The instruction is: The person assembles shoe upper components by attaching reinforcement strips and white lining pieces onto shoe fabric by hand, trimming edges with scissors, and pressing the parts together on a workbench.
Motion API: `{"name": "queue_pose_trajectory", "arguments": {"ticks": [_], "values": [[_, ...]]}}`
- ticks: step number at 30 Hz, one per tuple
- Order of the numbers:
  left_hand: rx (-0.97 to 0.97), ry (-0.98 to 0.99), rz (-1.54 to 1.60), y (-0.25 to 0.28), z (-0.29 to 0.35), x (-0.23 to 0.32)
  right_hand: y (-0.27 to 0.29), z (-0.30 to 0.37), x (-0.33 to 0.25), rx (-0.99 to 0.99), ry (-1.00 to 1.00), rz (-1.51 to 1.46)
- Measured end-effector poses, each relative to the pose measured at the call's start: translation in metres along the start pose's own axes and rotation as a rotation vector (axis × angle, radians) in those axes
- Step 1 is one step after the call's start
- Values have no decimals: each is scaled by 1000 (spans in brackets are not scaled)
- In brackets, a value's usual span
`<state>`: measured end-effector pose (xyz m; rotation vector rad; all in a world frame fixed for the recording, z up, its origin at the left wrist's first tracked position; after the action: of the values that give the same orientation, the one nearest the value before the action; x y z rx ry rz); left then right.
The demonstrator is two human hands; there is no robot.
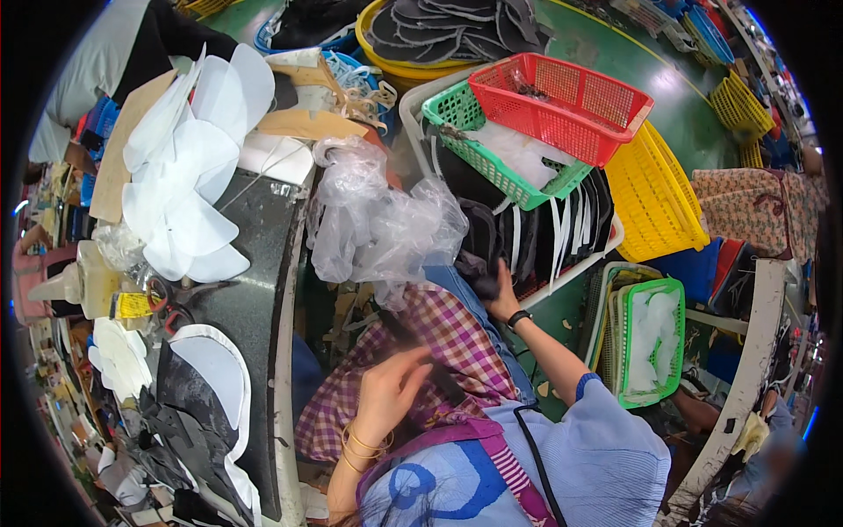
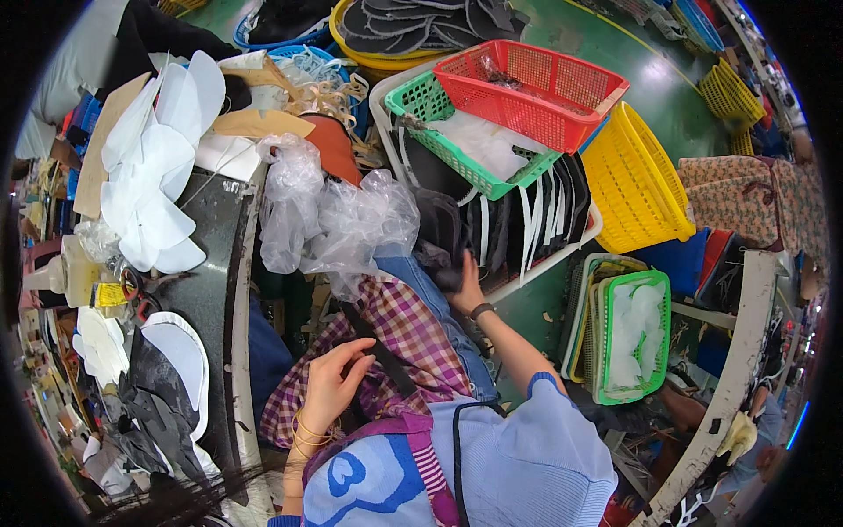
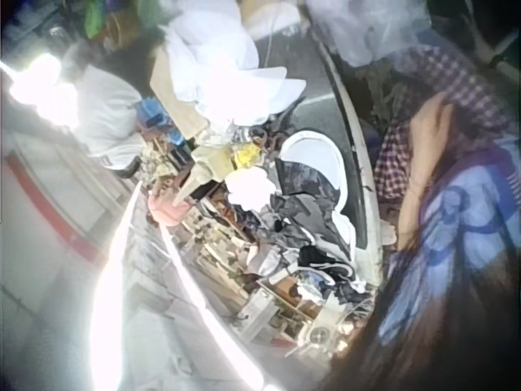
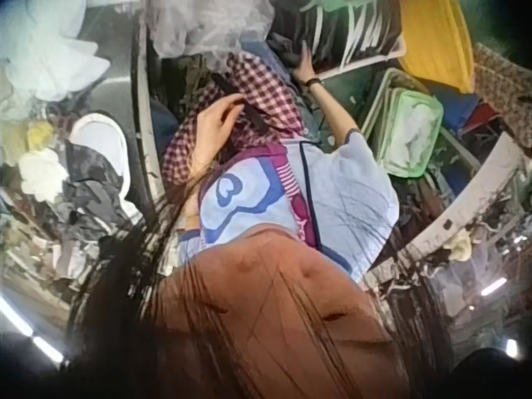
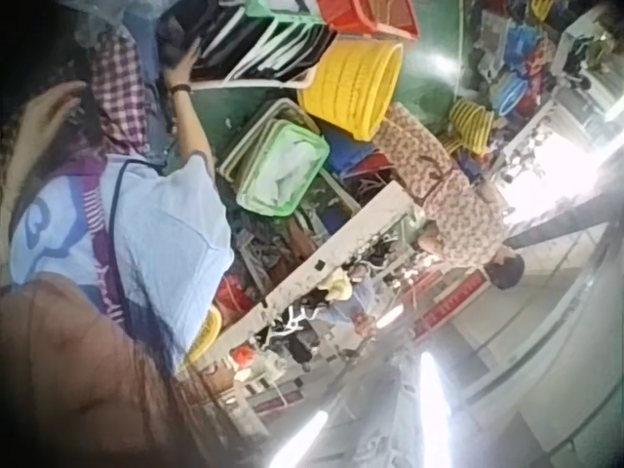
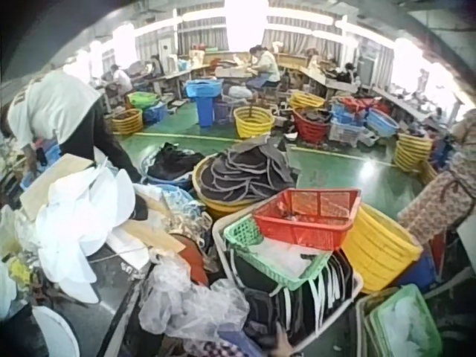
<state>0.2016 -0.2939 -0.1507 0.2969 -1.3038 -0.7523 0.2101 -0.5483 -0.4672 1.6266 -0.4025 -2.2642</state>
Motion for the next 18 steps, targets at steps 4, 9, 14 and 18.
{"name": "queue_pose_trajectory", "arguments": {"ticks": [4, 9, 14, 18], "values": [[-36, 2, -11, -7, 1, -4, 3, -35, -2, 154, -258, -114], [-11, 57, 63, -3, 18, -25, -18, -71, -53, 173, -241, -10], [159, -218, 85, -11, 29, -30, 11, -79, -29, -313, -1, -497], [123, -40, 262, 7, 67, -67, 103, -19, -81, -123, 162, -163]]}}
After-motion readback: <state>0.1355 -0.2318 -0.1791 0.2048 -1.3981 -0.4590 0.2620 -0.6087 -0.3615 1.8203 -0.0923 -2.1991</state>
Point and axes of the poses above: each hand's wrist, its own z-axis away from the middle knuckle, its own y-axis out of the back of the hand, x = y × z, the point moved 7 cm from there along -z, towards the middle knuckle, and after that the axes turned 10 degrees about -z, right-handed, at the moved point
